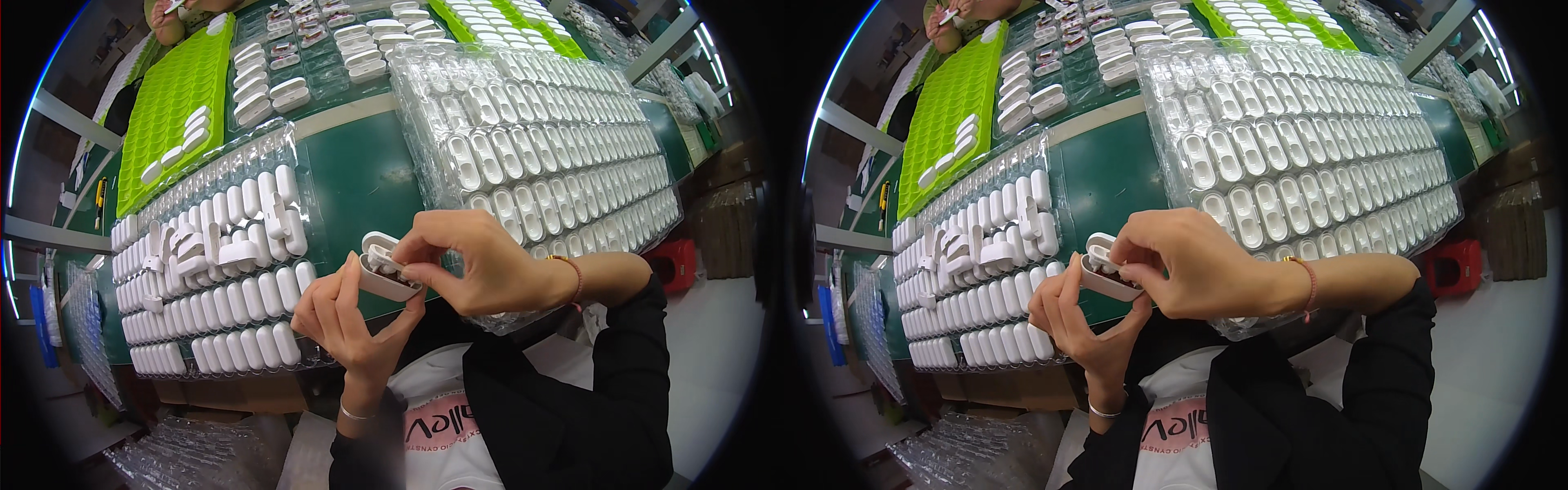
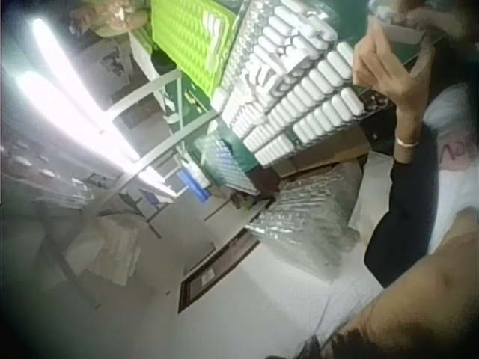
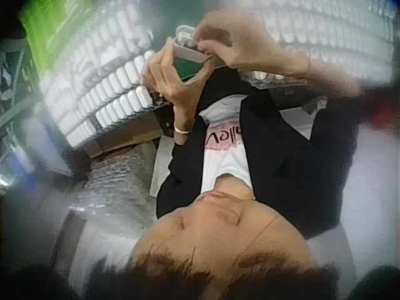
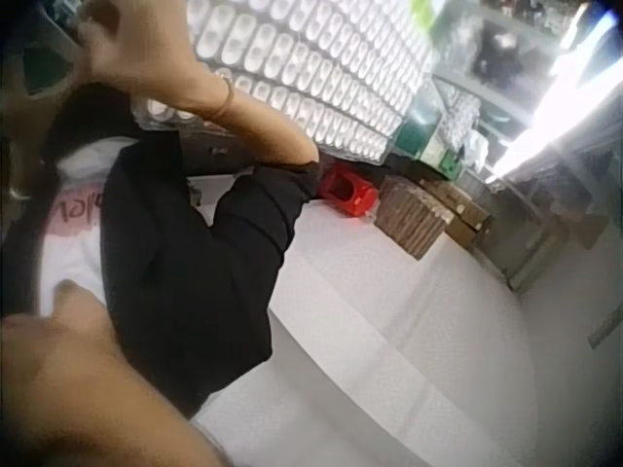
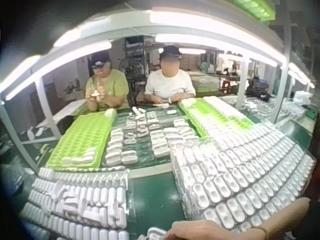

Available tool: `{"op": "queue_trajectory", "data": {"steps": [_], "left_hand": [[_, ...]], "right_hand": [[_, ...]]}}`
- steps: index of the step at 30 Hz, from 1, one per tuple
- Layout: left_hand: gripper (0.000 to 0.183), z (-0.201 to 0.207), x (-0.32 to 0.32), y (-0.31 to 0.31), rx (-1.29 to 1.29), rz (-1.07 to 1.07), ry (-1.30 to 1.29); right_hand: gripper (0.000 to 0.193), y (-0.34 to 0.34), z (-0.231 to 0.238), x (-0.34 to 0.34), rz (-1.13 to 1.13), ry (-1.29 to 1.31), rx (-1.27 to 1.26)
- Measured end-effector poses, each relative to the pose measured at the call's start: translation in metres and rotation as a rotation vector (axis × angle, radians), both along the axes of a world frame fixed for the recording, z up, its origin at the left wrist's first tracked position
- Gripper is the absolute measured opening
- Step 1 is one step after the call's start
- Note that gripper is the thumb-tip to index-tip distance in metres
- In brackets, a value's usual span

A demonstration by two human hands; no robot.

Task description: The person assembles white wireless earbuds by placing small components into the charging case. They open the case, insert the earbuds, and close the lid, repeating this process for multiple units on a factory assembly line.

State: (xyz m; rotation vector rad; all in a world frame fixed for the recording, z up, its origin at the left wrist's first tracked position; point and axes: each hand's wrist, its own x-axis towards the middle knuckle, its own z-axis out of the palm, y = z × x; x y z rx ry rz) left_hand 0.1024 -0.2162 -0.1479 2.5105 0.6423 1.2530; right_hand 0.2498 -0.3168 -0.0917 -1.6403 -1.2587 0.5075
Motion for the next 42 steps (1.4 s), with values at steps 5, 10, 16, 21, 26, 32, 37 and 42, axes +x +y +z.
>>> {"op": "queue_trajectory", "data": {"steps": [5,10,16,21,26,32,37,42], "left_hand": [[0.069,0.002,-0.003,0.002,-0.024,-0.002,-0.033],[0.069,0.004,-0.002,0.000,-0.031,-0.041,-0.022],[0.067,0.000,-0.002,-0.001,0.003,-0.018,-0.045],[0.066,0.001,-0.004,-0.001,-0.005,-0.022,-0.052],[0.068,0.002,-0.004,0.000,-0.023,-0.046,-0.054],[0.073,0.005,-0.007,0.001,-0.036,-0.096,-0.016],[0.069,0.002,-0.009,0.001,-0.027,-0.082,-0.010],[0.067,0.000,-0.011,-0.006,0.013,-0.019,0.030]], "right_hand": [[0.015,-0.003,0.011,0.000,0.015,-0.073,0.034],[0.015,0.001,0.005,0.000,0.027,-0.053,0.061],[0.007,0.001,0.006,-0.002,0.033,-0.076,0.023],[0.007,-0.001,0.004,-0.007,0.014,-0.114,0.051],[0.015,-0.001,0.001,-0.006,0.038,-0.116,0.056],[0.007,0.001,0.000,-0.004,0.060,-0.081,0.058],[0.011,-0.002,0.002,-0.006,0.065,-0.010,-0.011],[0.014,-0.004,0.004,-0.007,0.065,0.103,-0.090]]}}
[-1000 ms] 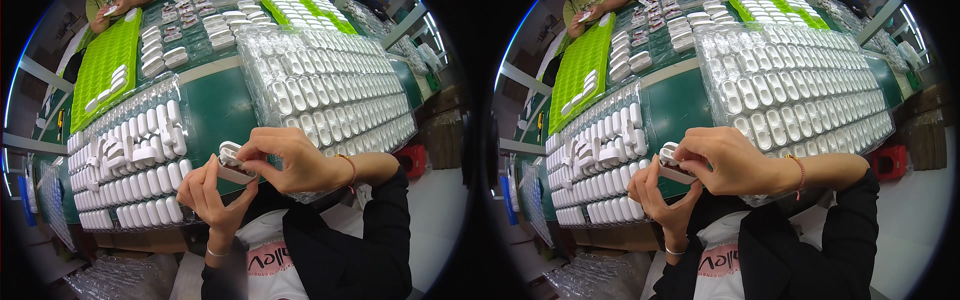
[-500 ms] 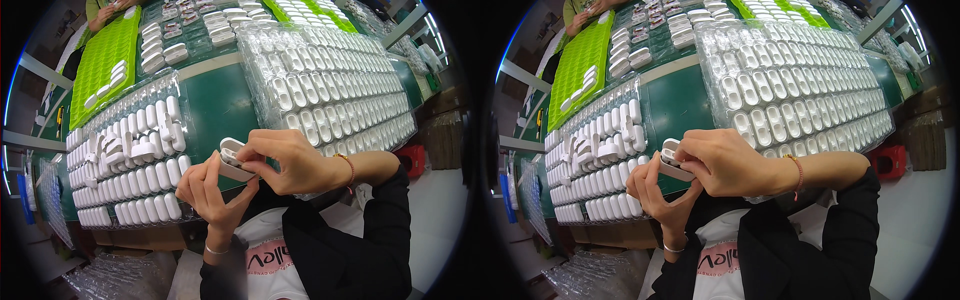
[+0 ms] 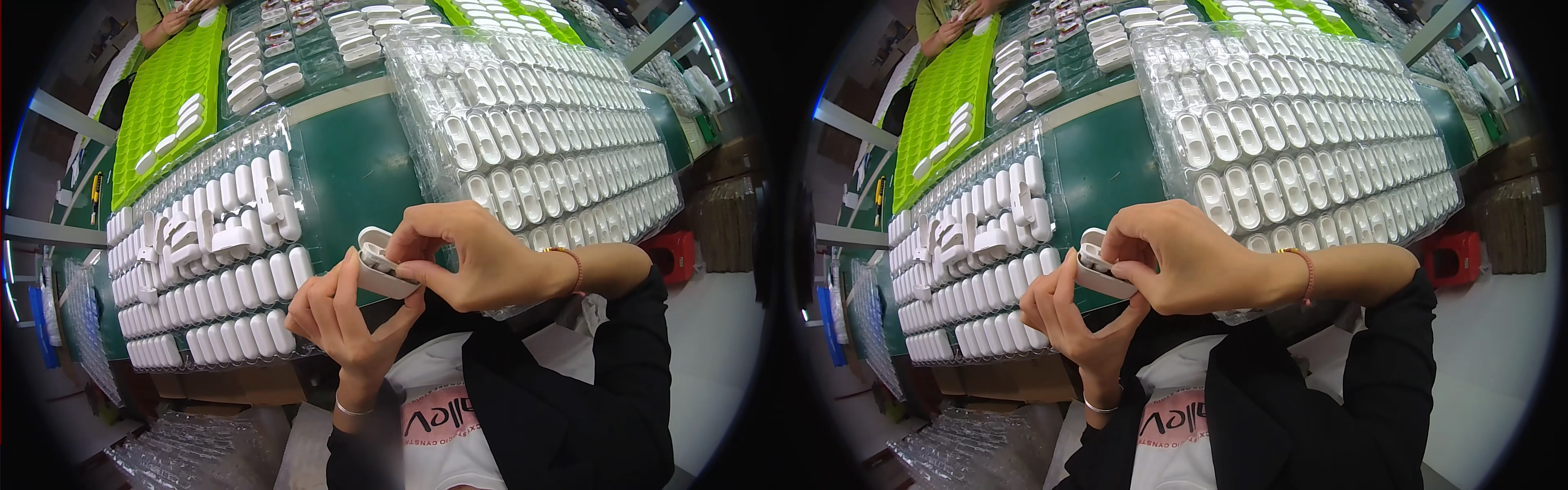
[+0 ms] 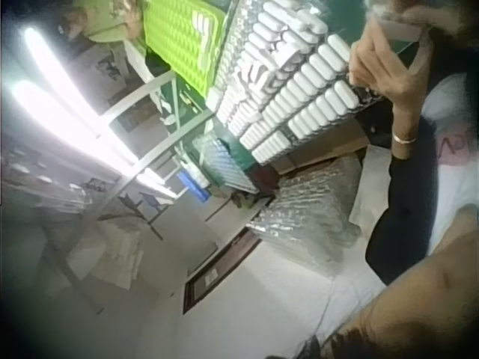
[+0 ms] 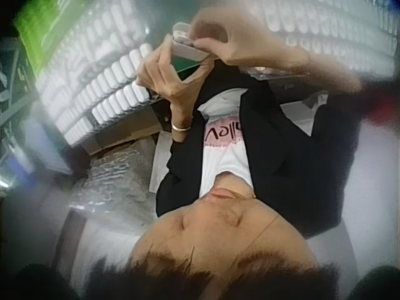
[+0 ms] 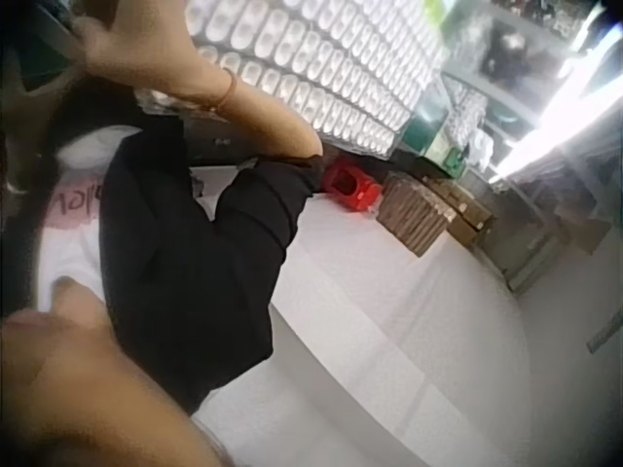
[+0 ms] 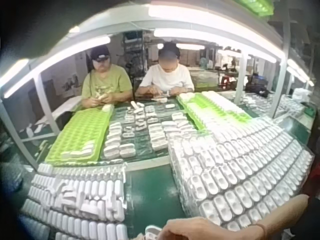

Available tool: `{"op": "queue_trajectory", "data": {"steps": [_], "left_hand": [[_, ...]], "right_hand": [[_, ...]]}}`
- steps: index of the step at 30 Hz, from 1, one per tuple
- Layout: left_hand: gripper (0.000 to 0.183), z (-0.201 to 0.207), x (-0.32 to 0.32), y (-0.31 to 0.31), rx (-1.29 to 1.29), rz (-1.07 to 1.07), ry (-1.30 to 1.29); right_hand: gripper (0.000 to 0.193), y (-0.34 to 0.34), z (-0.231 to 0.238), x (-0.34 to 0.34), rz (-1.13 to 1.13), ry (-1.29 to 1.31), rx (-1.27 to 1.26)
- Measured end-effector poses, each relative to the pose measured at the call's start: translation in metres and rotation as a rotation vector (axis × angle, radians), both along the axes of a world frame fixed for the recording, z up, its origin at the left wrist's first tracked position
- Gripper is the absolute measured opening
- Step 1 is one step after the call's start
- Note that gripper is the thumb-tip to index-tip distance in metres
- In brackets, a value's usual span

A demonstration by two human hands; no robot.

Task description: The person assembles white wireless earbuds by placing small components into the charging case. They open the case, insert the earbuds, and close the lid, repeating this process for multiple units on a factory assembly line.

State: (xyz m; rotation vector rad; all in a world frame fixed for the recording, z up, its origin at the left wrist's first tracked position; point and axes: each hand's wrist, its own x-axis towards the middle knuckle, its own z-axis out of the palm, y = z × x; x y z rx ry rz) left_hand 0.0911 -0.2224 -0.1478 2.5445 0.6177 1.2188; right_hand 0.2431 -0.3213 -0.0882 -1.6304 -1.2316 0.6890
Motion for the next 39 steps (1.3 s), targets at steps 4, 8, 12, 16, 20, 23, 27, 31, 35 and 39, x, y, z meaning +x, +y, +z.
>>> {"op": "queue_trajectory", "data": {"steps": [4,8,12,16,20,23,27,31,35,39], "left_hand": [[0.066,-0.001,-0.005,0.001,-0.037,0.006,-0.011],[0.067,0.002,-0.006,0.001,-0.066,-0.003,-0.027],[0.068,0.000,-0.005,0.001,-0.037,0.009,-0.014],[0.073,-0.001,-0.002,0.001,-0.035,-0.025,-0.033],[0.076,-0.002,0.000,0.002,-0.037,-0.056,-0.051],[0.068,-0.003,0.000,0.001,-0.037,-0.017,-0.085],[0.065,-0.002,0.001,-0.004,0.009,0.038,-0.060],[0.064,-0.003,-0.001,-0.002,0.037,0.036,-0.034],[0.065,-0.004,0.000,0.000,0.003,0.016,-0.047],[0.066,-0.005,-0.001,-0.002,-0.034,0.023,-0.064]], "right_hand": [[0.014,0.001,0.006,0.006,-0.011,0.048,0.029],[0.013,0.001,0.006,0.005,-0.006,-0.074,0.080],[0.014,0.001,0.003,0.002,-0.025,-0.078,0.106],[0.010,0.003,-0.003,0.001,-0.024,-0.059,0.115],[0.009,0.003,-0.005,-0.001,-0.026,-0.108,0.139],[0.008,0.003,-0.005,-0.004,-0.026,-0.150,0.146],[0.010,0.003,-0.007,-0.006,-0.036,-0.183,0.178],[0.014,0.003,-0.006,-0.005,-0.021,-0.202,0.174],[0.015,0.003,-0.003,-0.005,-0.005,-0.205,0.139],[0.015,0.005,-0.012,-0.005,-0.007,-0.210,0.194]]}}
